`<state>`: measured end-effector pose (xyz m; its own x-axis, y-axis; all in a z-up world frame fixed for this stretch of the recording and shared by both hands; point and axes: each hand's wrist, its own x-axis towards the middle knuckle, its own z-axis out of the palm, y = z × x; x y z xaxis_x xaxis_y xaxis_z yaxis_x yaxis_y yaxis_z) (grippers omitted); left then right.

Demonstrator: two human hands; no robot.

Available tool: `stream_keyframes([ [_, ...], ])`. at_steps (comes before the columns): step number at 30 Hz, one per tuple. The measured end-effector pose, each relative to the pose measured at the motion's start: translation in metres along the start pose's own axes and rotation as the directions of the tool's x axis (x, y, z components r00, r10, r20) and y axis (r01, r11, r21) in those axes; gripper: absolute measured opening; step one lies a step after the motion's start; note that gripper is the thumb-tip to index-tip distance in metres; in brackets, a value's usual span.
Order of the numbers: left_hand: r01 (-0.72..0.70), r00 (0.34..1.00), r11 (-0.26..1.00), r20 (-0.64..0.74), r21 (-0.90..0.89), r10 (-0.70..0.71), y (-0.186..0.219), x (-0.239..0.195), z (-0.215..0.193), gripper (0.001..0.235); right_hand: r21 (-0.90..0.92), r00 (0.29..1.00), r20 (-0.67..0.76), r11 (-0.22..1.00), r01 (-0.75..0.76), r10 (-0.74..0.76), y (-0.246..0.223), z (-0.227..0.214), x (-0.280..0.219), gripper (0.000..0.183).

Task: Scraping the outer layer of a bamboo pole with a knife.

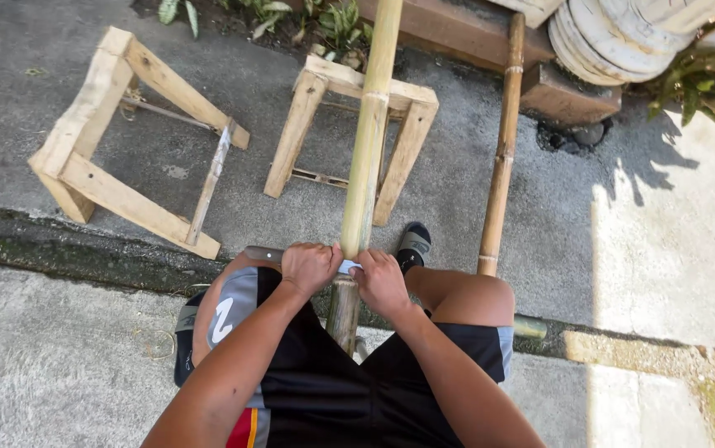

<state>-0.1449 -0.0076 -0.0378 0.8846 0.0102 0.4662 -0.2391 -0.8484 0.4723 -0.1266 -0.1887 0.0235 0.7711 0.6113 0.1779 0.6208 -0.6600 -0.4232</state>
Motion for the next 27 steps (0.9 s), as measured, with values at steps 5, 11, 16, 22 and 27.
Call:
stream_keyframes([
  [5, -0.067, 0.997, 0.996, -0.031, 0.066, 0.069, 0.003, 0.042, 0.008, 0.050, 0.013, 0.997, -0.069, 1.000, 0.019, -0.018, 0.028, -0.016, 0.013, 0.019],
  [11, -0.014, 0.974, 0.991, 0.225, 0.132, -0.016, 0.007, 0.118, 0.011, 0.059, 0.135, 0.981, -0.184, 0.990, -0.038, 0.063, 0.073, -0.019, 0.058, 0.024],
  [16, 0.059, 0.894, 0.968, 0.419, 0.245, -0.161, -0.020, 0.189, 0.031, 0.068, 0.160, 0.974, -0.221, 0.987, -0.013, 0.049, 0.118, -0.020, 0.134, 0.019],
  [22, -0.006, 0.975, 0.931, 0.210, 0.364, -0.075, -0.058, 0.284, 0.063, 0.062, 0.162, 0.954, -0.300, 0.986, 0.034, 0.016, 0.167, -0.025, 0.223, 0.017],
  [27, 0.009, 0.977, 0.911, 0.192, 0.413, -0.096, -0.083, 0.346, 0.079, 0.065, 0.120, 0.940, -0.340, 0.991, 0.066, -0.021, 0.196, -0.032, 0.283, 0.017],
])
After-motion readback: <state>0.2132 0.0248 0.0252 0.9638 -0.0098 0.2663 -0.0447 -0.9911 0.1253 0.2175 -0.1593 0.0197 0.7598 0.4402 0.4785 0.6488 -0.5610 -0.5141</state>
